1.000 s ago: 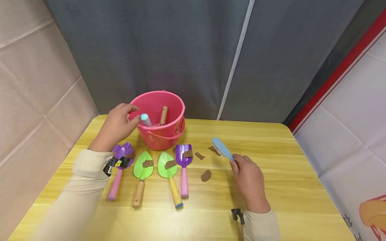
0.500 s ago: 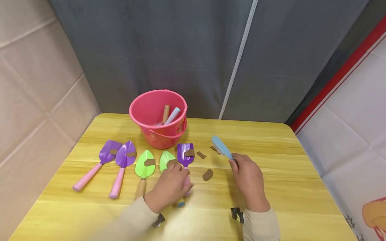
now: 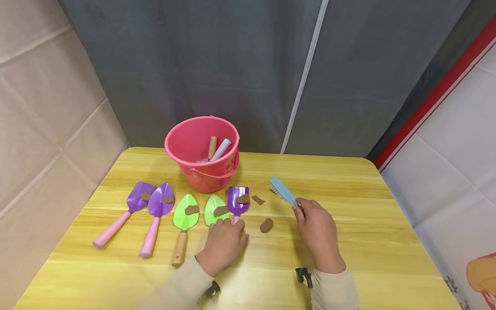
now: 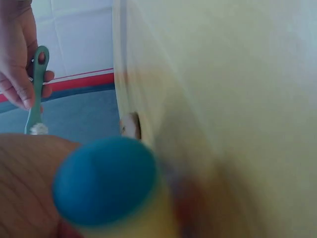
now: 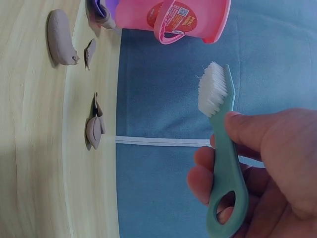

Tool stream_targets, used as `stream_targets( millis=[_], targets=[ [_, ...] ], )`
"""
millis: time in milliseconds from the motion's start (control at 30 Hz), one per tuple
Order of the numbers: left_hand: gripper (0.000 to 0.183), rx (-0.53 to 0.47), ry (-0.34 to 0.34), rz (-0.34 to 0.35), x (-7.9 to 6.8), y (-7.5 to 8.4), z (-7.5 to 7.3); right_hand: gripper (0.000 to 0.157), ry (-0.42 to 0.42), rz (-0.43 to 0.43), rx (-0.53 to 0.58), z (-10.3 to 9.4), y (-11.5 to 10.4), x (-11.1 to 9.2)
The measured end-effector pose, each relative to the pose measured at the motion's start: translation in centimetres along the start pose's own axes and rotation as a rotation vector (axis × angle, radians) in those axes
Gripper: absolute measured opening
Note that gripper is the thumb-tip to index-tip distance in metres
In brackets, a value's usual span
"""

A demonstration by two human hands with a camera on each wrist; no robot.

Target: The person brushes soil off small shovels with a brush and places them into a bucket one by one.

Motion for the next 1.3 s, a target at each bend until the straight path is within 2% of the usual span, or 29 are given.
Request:
stream_targets(
  millis=[100, 233, 333, 467, 567, 700, 833, 933, 1033, 1200, 1300],
  targets=[
    [0.016, 0.018, 0.039, 0.051, -0.1, -0.3, -0.3, 0.025, -0.001, 0.002, -0.002, 0.0, 0.0, 0.0],
    [0.016, 0.012, 0.041, 0.121, -0.2, -0.5, -0.9, 0.024, 0.004, -0.003, -0.003, 0.1, 0.0, -0.1],
    [0.013, -0.004, 0.046, 0.156, -0.1, -0.5, -1.3, 0.024, 0.006, -0.006, -0.002, 0.1, 0.0, -0.1],
    [0.009, 0.018, 0.089, 0.188, -0.1, -0.4, -1.7, 0.025, -0.005, -0.011, -0.002, 0.0, -0.1, -0.1],
    [0.009, 0.052, 0.131, 0.224, -0.1, -0.2, -2.1, 0.026, -0.018, -0.033, -0.003, 0.1, -0.4, -0.2],
    [0.01, 0.085, 0.149, 0.275, -0.3, 0.2, -2.4, 0.027, -0.042, -0.094, -0.009, 0.5, -1.1, -0.3],
    [0.009, 0.091, 0.128, 0.285, -0.5, 0.6, -2.7, 0.025, -0.077, -0.176, -0.024, 1.2, -1.8, -0.5],
    [0.009, 0.082, 0.105, 0.28, -0.7, 0.9, -2.9, 0.024, -0.089, -0.198, -0.046, 1.6, -1.9, -0.6],
    [0.009, 0.071, 0.083, 0.279, -0.8, 1.1, -3.1, 0.022, -0.068, -0.161, -0.08, 1.5, -1.6, -0.6],
    [0.007, 0.063, 0.063, 0.278, -0.9, 1.4, -3.2, 0.022, 0.049, -0.057, -0.113, 0.8, -1.2, -0.5],
    [0.007, 0.064, 0.059, 0.272, -0.9, 1.4, -3.2, 0.023, 0.028, -0.086, -0.087, 0.7, -1.2, -0.5]
  ],
)
Point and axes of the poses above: each hand's wrist, its own x-axis towards the middle knuckle, its own z-axis out of the palm, y = z × x, the point moved 2 cm from there along x, towards the middle knuckle, and after that the axes turned 11 degrees about -x, right-handed, at the moved point
